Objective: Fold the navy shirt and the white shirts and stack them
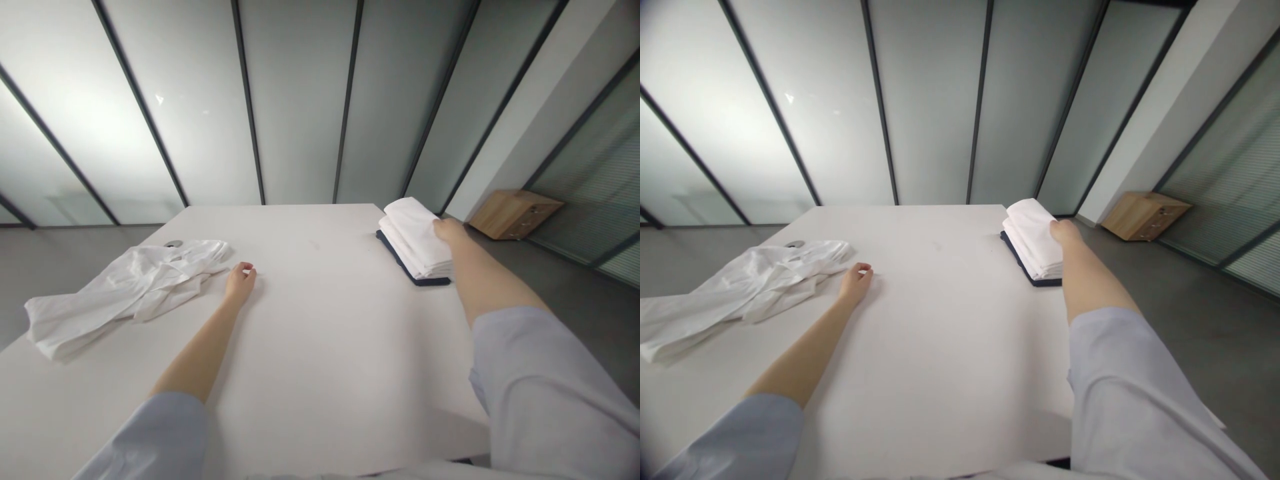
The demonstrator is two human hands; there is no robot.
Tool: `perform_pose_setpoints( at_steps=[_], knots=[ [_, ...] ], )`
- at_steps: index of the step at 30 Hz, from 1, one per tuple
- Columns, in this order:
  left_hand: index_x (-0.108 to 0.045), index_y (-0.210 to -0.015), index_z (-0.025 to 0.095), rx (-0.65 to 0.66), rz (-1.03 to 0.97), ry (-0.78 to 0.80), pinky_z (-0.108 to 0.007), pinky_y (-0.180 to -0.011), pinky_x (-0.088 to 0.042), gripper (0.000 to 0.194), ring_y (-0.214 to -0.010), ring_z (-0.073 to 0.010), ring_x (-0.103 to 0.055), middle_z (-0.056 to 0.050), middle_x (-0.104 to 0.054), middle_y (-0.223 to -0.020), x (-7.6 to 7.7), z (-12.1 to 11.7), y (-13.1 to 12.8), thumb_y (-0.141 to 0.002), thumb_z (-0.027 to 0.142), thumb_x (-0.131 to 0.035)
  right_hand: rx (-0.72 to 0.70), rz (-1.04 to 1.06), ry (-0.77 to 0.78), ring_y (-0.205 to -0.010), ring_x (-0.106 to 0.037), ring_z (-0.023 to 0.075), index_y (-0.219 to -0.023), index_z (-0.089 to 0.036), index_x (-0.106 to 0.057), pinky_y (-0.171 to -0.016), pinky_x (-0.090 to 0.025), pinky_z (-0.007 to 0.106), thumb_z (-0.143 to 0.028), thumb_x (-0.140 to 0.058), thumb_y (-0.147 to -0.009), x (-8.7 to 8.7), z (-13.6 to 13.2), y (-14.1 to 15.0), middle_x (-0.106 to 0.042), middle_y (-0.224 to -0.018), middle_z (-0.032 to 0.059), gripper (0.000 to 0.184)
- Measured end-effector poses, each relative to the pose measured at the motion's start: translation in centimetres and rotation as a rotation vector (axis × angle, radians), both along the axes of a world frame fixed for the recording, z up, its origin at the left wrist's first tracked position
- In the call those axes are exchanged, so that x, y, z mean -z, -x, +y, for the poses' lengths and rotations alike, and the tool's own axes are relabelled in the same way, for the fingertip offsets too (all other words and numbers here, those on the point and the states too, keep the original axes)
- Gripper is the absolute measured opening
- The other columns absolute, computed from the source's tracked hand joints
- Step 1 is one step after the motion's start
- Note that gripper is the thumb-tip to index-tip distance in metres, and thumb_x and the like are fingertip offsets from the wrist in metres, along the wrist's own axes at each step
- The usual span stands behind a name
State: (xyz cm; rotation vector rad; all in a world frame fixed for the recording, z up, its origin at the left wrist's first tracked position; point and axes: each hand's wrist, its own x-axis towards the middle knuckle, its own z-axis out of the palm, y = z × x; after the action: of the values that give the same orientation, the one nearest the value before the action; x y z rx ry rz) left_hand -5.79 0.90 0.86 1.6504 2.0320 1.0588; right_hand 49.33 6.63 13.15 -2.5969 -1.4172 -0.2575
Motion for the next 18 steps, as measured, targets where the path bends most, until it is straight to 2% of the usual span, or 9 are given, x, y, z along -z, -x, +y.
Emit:
perform_pose_setpoints(
  at_steps=[3, 7, 11, 15, 18],
  knots=[
    [-0.061, -0.098, 0.02, 0.002, 0.054, -0.002, -0.032, -0.078, -0.048, 0.023, -0.077, -0.0214, -0.065, -0.004, -0.066, -0.079, 0.0, 0.0, 0.0, -0.081, 0.03, -0.05, -0.019, 0.11, 0.099, -0.103, -0.063, 0.0243, -0.121, 0.005, -0.062, -0.073, -0.041, 0.027, -0.027, -0.045, -0.096, 0.4, 0.8, 0.2, -0.063, -0.114, 0.0321, 0.045],
    [-0.062, -0.101, 0.019, 0.011, 0.119, -0.014, -0.032, -0.083, -0.048, 0.026, -0.083, -0.0205, -0.065, -0.007, -0.068, -0.094, 0.2, 0.1, 0.0, -0.082, 0.03, -0.049, -0.006, 0.159, 0.168, -0.111, -0.058, 0.03, -0.133, -0.005, -0.054, -0.085, -0.044, 0.037, -0.038, -0.057, -0.088, 1.7, 0.3, 0.8, -0.057, -0.125, 0.0275, 0.056],
    [-0.062, -0.104, 0.019, 0.018, 0.146, -0.005, -0.033, -0.084, -0.048, 0.027, -0.082, -0.0198, -0.065, -0.007, -0.068, -0.097, 0.4, 0.1, 0.1, -0.083, 0.029, -0.049, -0.039, 0.009, 0.011, -0.12, -0.05, 0.0365, -0.133, -0.007, -0.05, -0.094, -0.04, 0.049, -0.043, -0.052, -0.087, 2.4, -1.0, 1.2, -0.052, -0.131, 0.0266, 0.058],
    [-0.063, -0.104, 0.018, 0.039, 0.179, -0.011, -0.032, -0.084, -0.048, 0.027, -0.081, -0.0187, -0.065, -0.008, -0.069, -0.102, 0.6, 0.2, -0.1, -0.084, 0.028, -0.049, -0.121, -0.049, -0.139, -0.117, -0.05, 0.0377, -0.13, -0.009, -0.051, -0.093, -0.041, 0.05, -0.041, -0.052, -0.086, 1.4, -1.2, 1.3, -0.054, -0.128, 0.0247, 0.054],
    [-0.063, -0.103, 0.018, 0.072, 0.193, 0.013, -0.029, -0.082, -0.048, 0.025, -0.084, -0.0183, -0.065, -0.008, -0.07, -0.102, 0.5, 0.2, -0.3, -0.085, 0.027, -0.049, -0.243, -0.069, -0.299, -0.113, -0.053, 0.0354, -0.129, -0.011, -0.052, -0.092, -0.041, 0.049, -0.037, -0.053, -0.085, 0.6, -0.5, 2.5, -0.057, -0.123, 0.0216, 0.051]
  ],
)
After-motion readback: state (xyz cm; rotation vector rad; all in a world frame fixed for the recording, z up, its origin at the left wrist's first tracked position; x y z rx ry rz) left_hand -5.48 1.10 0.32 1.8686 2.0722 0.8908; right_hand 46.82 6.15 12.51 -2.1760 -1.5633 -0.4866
